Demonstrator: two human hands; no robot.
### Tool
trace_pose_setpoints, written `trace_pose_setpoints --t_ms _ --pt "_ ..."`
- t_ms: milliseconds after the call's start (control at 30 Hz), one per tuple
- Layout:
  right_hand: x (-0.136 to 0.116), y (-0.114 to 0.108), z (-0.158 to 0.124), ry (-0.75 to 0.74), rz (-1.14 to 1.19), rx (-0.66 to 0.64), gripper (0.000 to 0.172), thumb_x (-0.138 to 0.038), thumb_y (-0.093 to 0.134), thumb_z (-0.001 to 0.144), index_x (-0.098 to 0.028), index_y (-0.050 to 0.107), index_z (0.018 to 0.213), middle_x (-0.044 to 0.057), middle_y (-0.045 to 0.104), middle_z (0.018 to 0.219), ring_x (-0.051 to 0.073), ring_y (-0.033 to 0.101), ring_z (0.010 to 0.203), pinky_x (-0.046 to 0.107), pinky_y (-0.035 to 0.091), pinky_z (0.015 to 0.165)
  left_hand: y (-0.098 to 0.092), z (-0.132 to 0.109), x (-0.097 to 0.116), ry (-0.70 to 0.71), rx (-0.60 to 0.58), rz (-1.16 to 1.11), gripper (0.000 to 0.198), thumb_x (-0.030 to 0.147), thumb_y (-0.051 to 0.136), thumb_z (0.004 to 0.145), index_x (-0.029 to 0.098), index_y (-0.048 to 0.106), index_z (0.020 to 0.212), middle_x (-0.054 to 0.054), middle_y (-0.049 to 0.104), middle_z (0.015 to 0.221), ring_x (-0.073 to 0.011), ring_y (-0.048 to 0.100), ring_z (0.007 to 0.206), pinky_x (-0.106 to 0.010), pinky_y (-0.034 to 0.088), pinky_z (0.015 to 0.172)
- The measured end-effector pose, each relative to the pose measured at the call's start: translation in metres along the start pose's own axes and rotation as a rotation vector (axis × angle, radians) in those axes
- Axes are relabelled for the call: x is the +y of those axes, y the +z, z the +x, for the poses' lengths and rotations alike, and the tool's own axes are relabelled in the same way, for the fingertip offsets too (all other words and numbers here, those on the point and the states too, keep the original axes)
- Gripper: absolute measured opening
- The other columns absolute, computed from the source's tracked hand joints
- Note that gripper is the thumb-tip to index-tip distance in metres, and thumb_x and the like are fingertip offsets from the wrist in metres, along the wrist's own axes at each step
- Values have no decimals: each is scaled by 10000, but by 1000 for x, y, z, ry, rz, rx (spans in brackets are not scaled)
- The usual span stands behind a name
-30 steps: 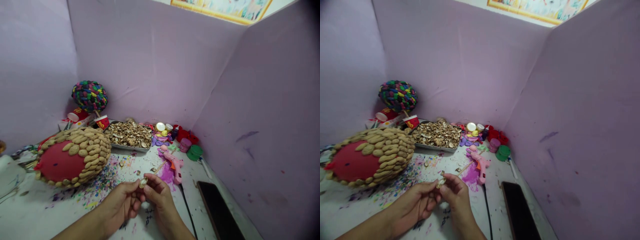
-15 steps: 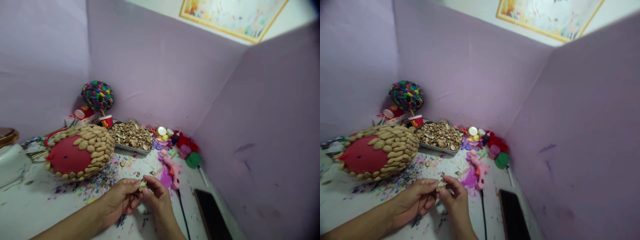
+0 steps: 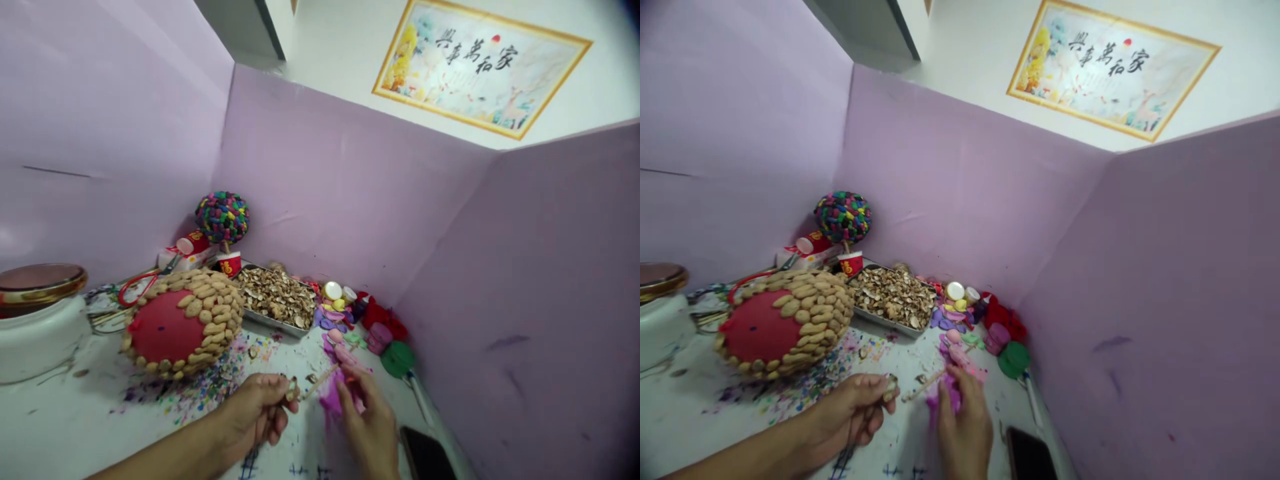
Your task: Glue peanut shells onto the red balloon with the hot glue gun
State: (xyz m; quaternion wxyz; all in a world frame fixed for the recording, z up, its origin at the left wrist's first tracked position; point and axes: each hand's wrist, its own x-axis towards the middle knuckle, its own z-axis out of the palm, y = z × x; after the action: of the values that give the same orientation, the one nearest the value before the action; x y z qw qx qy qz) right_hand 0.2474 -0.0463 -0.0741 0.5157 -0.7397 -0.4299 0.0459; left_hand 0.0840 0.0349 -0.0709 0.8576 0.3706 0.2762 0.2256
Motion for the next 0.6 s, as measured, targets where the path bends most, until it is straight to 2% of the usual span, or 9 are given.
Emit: trace_pose_setpoints --t_ms 100,200,267,400,600 --pt "3 -26 17 134 -494 -62 406 -414 471 780 -161 596 1072 152 615 1078 305 566 964 393 423 787 -1 6 0 53 52 -11 224 309 690 669 113 582 679 -41 622 688 -94 554 520 -206 429 486" --pt "8 -31 21 242 -626 -130 468 -452 491 744 -96 607 1024 240 604 1049 376 586 907 437 416 703 -2 11 -4 87 113 4 191 294 653 721 108 608 718 -72 643 752 -139 605 687 -247 468 630" --pt "13 -27 20 282 -623 -166 433 -448 541 695 -91 635 921 254 638 943 396 608 831 435 409 644 -2 13 -5 71 133 12 173 280 637 741 109 614 731 -86 651 786 -153 611 730 -261 469 665" --pt "25 -22 21 339 -562 -173 246 -344 551 664 -130 632 753 211 679 765 367 631 764 388 398 605 2 12 -6 35 112 1 147 253 645 736 111 609 730 -102 660 839 -175 623 768 -293 472 713" --pt "38 -21 29 403 -221 -58 239 -320 498 693 -154 606 826 69 656 596 242 630 623 284 399 510 3 13 -5 -29 77 -8 108 214 618 758 109 594 742 -108 664 863 -174 638 773 -286 485 714"
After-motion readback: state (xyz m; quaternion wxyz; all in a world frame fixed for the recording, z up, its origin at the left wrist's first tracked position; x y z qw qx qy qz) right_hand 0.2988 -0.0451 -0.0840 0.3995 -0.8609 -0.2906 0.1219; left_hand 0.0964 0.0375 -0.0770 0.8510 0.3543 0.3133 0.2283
